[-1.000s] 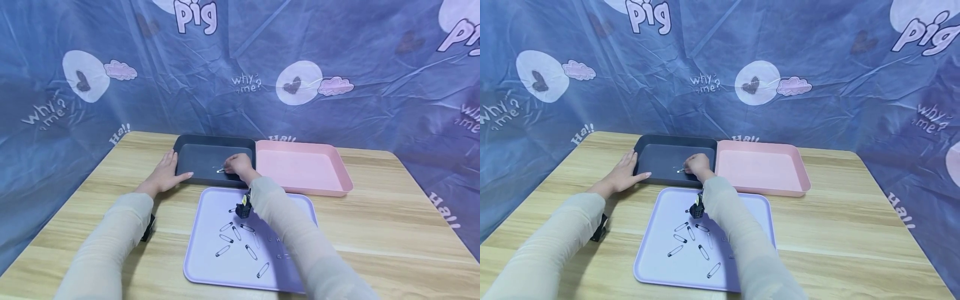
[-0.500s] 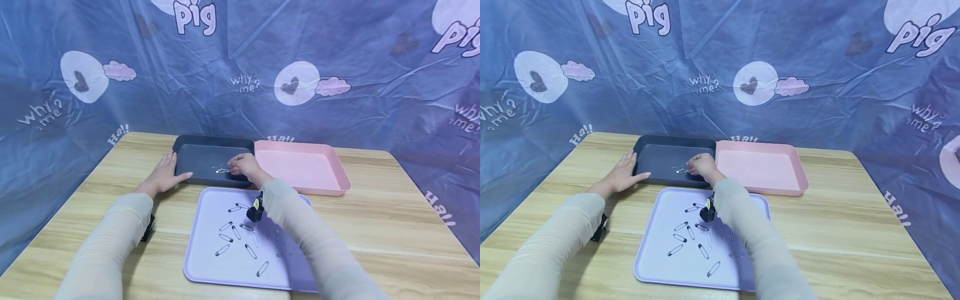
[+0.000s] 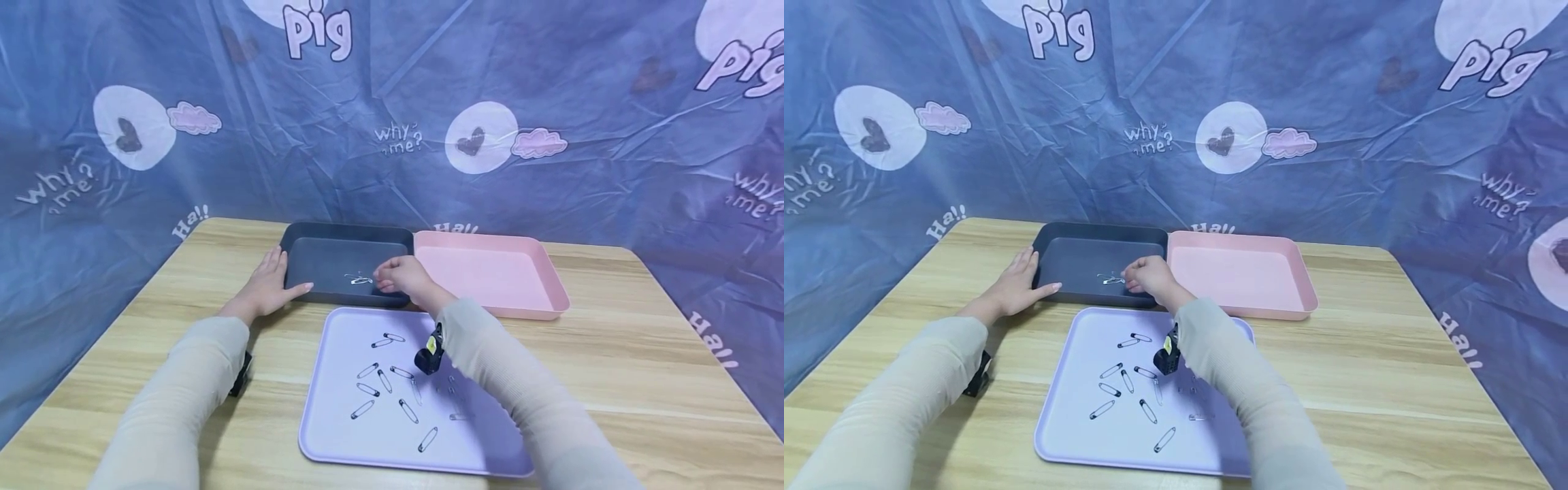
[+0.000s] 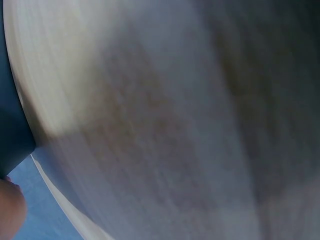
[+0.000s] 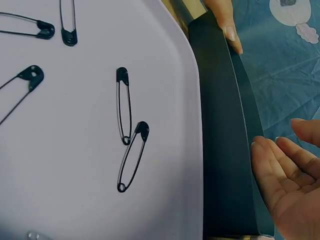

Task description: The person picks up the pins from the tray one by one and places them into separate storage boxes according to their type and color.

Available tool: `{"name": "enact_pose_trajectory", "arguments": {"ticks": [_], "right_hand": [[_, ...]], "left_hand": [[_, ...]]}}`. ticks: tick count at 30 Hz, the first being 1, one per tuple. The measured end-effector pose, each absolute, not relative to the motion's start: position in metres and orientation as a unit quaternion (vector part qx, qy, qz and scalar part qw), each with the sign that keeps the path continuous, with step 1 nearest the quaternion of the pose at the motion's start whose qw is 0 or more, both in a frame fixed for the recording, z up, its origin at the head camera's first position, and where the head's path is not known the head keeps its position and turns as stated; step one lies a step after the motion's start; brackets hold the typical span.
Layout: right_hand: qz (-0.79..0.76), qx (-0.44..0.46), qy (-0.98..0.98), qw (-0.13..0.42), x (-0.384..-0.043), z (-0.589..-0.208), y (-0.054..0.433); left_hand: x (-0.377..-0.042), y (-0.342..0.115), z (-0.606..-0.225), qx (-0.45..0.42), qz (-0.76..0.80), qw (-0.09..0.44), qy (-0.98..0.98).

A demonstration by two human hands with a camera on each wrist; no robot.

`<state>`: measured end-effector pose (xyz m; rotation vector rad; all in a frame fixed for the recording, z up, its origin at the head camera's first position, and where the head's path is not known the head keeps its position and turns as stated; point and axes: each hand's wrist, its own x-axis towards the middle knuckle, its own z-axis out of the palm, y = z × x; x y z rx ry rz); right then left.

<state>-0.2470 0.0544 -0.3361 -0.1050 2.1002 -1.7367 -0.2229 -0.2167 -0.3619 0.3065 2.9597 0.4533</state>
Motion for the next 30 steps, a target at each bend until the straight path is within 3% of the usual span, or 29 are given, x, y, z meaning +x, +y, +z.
{"name": "enact_pose_trajectory", "arguments": {"ticks": [30], "right_hand": [[-0.617,-0.088,0.744,0.241,-0.213,-0.327,0.095]], "left_hand": [[-0.225,-0.217,-0.366,0.106,0.148,0.059,0.982]]}}
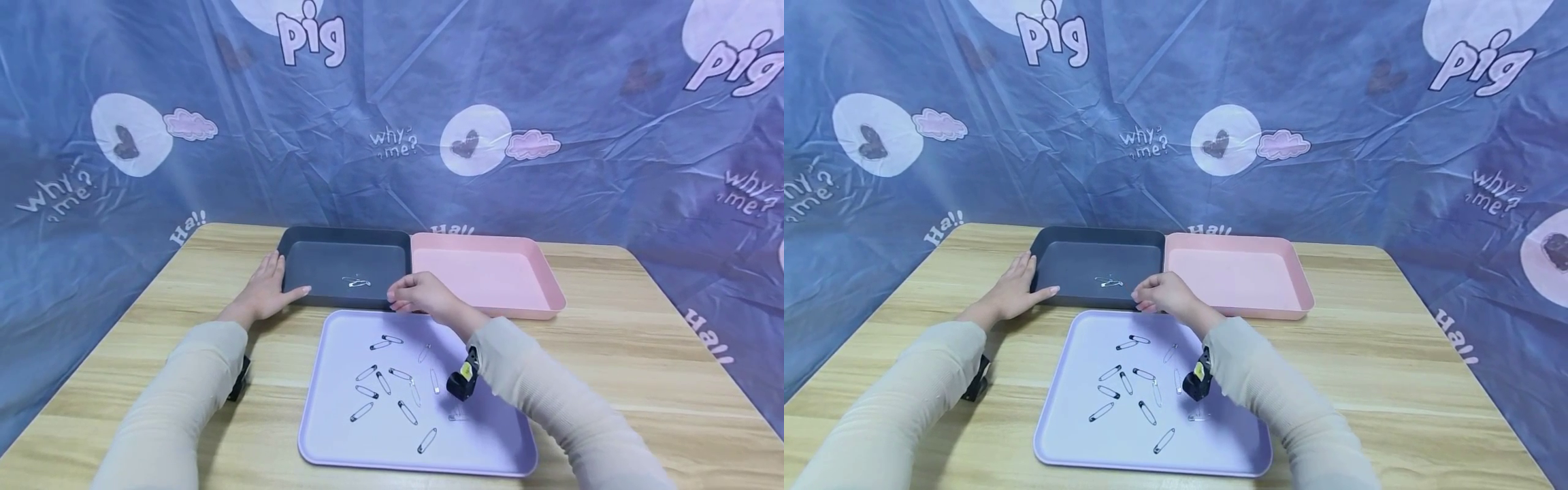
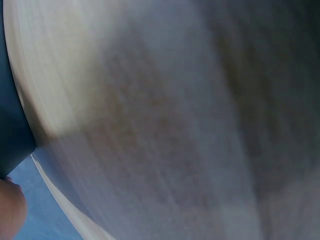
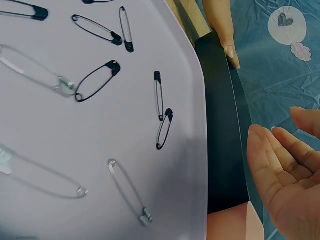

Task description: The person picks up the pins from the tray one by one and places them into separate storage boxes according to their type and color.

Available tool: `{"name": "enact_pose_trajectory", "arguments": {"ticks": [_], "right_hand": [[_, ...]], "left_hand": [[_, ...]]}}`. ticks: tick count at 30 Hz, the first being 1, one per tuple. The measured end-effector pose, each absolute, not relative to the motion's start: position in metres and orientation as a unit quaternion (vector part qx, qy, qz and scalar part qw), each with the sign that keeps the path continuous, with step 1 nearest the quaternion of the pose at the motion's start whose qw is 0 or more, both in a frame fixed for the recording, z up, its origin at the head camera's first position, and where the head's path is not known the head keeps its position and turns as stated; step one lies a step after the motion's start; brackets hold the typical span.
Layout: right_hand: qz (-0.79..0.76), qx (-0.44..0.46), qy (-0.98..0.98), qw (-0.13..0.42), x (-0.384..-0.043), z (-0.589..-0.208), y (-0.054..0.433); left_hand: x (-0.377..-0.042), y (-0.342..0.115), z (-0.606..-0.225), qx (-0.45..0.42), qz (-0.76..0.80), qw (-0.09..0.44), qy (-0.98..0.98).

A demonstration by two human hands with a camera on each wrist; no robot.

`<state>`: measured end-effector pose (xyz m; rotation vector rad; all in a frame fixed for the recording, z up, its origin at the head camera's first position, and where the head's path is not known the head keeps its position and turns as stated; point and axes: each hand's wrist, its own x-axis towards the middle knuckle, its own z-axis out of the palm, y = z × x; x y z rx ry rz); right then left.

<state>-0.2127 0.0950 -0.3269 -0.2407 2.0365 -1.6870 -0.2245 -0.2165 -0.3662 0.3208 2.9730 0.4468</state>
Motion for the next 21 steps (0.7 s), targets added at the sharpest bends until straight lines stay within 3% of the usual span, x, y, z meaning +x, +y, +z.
{"name": "enact_pose_trajectory", "arguments": {"ticks": [21], "right_hand": [[-0.59,-0.132,0.758,0.247,-0.198,-0.334,0.127]], "left_hand": [[-0.223,-0.216,-0.365,0.105,0.151,0.063,0.981]]}}
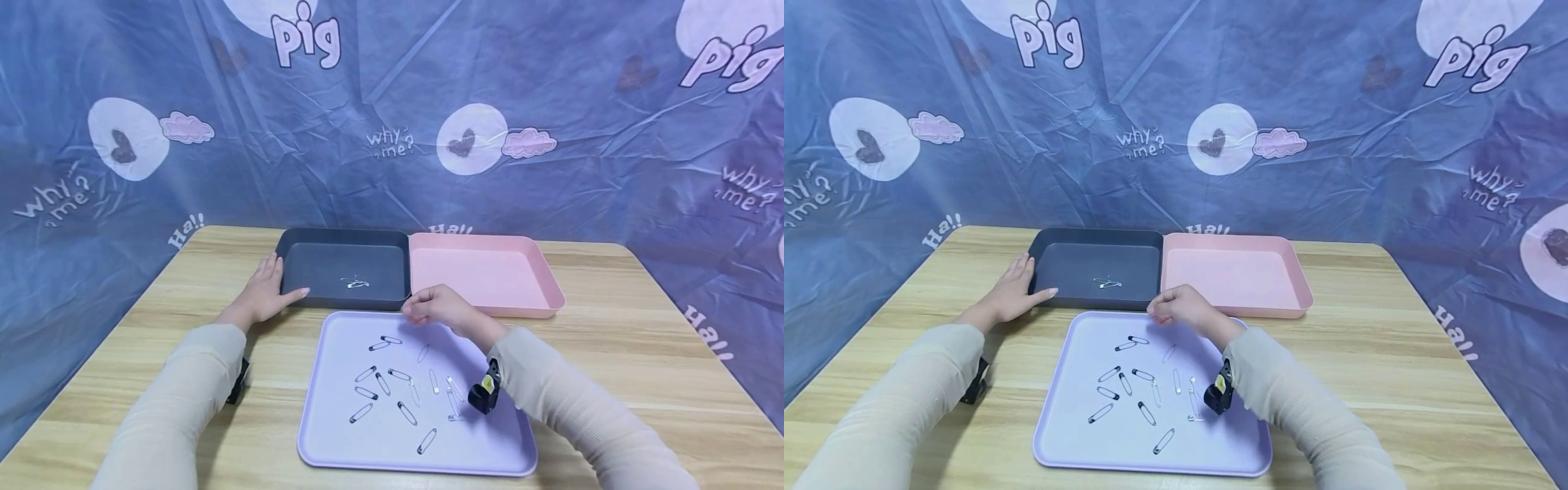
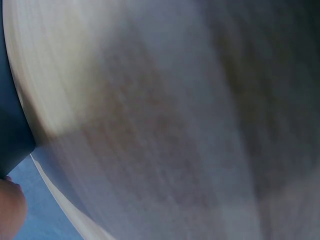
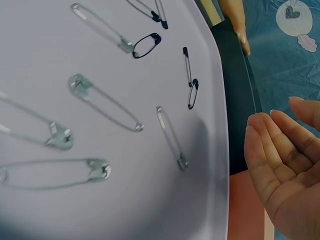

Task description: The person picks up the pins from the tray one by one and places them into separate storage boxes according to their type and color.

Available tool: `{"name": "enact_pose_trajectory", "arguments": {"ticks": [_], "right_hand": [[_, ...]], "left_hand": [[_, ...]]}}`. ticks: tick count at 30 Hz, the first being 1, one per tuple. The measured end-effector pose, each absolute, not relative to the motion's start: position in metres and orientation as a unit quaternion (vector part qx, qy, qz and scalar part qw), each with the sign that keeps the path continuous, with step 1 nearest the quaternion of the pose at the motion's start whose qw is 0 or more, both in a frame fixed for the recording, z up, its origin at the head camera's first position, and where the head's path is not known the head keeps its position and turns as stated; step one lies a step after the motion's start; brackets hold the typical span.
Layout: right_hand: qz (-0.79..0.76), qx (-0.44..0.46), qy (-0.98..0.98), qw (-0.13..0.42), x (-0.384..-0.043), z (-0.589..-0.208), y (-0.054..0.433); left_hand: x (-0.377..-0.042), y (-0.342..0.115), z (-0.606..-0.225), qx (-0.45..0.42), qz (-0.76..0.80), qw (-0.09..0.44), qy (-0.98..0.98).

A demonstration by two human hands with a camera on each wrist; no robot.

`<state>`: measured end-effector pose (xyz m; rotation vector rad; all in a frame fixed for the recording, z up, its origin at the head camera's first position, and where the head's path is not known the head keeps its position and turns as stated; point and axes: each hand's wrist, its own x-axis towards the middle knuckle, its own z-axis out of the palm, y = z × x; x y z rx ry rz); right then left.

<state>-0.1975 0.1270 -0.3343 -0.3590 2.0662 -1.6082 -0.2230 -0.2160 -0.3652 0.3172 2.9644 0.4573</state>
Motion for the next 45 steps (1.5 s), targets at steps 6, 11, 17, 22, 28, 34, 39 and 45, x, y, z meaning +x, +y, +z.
{"name": "enact_pose_trajectory", "arguments": {"ticks": [6,11,17,22,28,34,39,45], "right_hand": [[-0.574,-0.131,0.764,0.264,-0.195,-0.34,0.136],[-0.559,-0.13,0.768,0.283,-0.192,-0.344,0.142],[-0.548,-0.136,0.767,0.304,-0.191,-0.35,0.146],[-0.533,-0.145,0.775,0.307,-0.192,-0.355,0.15],[-0.488,-0.17,0.805,0.293,-0.191,-0.357,0.151],[-0.467,-0.2,0.814,0.282,-0.191,-0.358,0.152],[-0.451,-0.232,0.819,0.269,-0.189,-0.358,0.153],[-0.405,-0.254,0.842,0.25,-0.186,-0.358,0.154]], "left_hand": [[-0.222,-0.215,-0.365,0.106,0.151,0.058,0.981],[-0.221,-0.214,-0.364,0.105,0.156,0.059,0.98],[-0.221,-0.213,-0.364,0.101,0.159,0.064,0.98],[-0.221,-0.214,-0.365,0.101,0.158,0.063,0.98],[-0.221,-0.214,-0.364,0.103,0.158,0.062,0.98],[-0.222,-0.214,-0.362,0.101,0.158,0.061,0.98],[-0.222,-0.214,-0.362,0.103,0.159,0.06,0.98],[-0.223,-0.215,-0.364,0.102,0.156,0.062,0.98]]}}
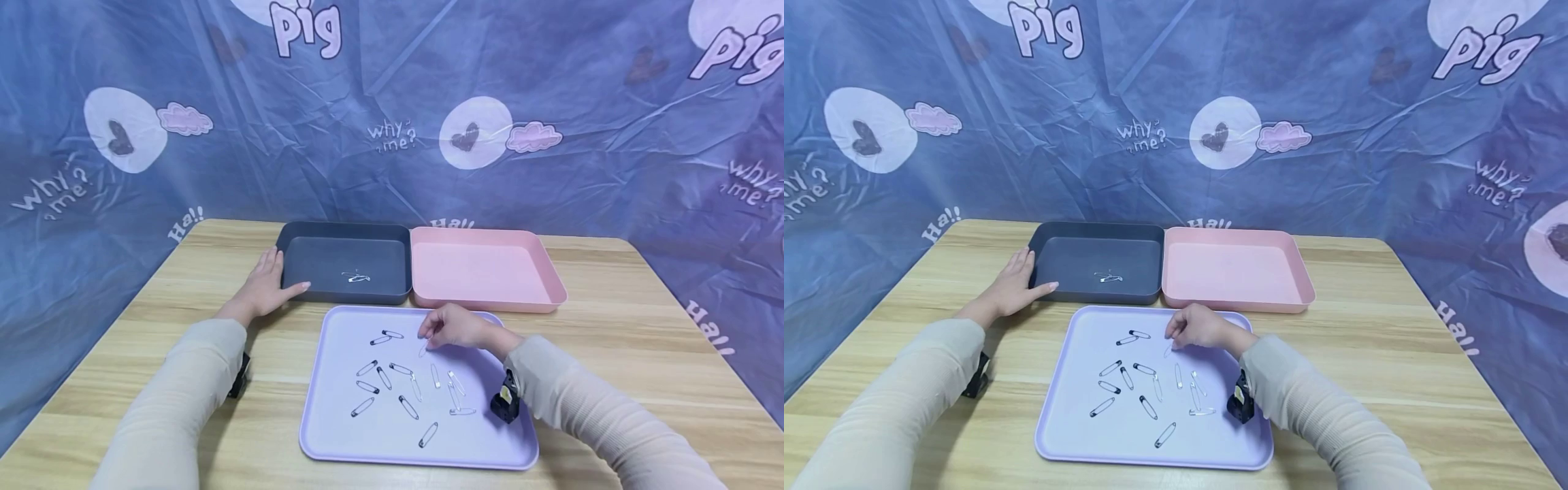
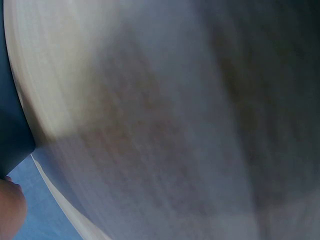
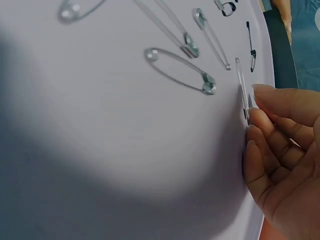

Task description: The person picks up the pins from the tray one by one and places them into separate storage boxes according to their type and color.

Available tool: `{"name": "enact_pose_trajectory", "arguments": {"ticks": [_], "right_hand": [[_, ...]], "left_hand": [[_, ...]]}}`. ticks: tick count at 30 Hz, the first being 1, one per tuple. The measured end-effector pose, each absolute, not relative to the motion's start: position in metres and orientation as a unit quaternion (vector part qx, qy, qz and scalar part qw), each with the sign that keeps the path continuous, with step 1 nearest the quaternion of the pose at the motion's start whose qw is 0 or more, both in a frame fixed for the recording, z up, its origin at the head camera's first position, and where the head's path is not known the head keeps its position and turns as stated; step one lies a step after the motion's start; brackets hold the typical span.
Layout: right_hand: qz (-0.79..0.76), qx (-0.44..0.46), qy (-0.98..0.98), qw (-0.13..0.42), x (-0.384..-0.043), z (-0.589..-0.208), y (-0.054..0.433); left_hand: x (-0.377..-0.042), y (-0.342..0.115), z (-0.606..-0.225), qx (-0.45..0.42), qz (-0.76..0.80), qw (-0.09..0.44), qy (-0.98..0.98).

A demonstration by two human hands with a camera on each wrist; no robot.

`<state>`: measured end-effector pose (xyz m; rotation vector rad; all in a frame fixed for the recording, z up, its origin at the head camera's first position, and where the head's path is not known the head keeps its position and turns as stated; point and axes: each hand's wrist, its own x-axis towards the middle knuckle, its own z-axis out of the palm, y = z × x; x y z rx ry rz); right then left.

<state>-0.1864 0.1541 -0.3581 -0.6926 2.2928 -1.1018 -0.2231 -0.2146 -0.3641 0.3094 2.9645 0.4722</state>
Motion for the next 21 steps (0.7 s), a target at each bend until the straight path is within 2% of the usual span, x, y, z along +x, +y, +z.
{"name": "enact_pose_trajectory", "arguments": {"ticks": [9,21], "right_hand": [[-0.324,-0.304,0.87,0.213,-0.1826,-0.3568,0.1521],[-0.304,-0.318,0.872,0.212,-0.1786,-0.3577,0.1525]], "left_hand": [[-0.2241,-0.2155,-0.365,0.102,0.152,0.064,0.981],[-0.2227,-0.2143,-0.3651,0.103,0.152,0.058,0.981]]}}
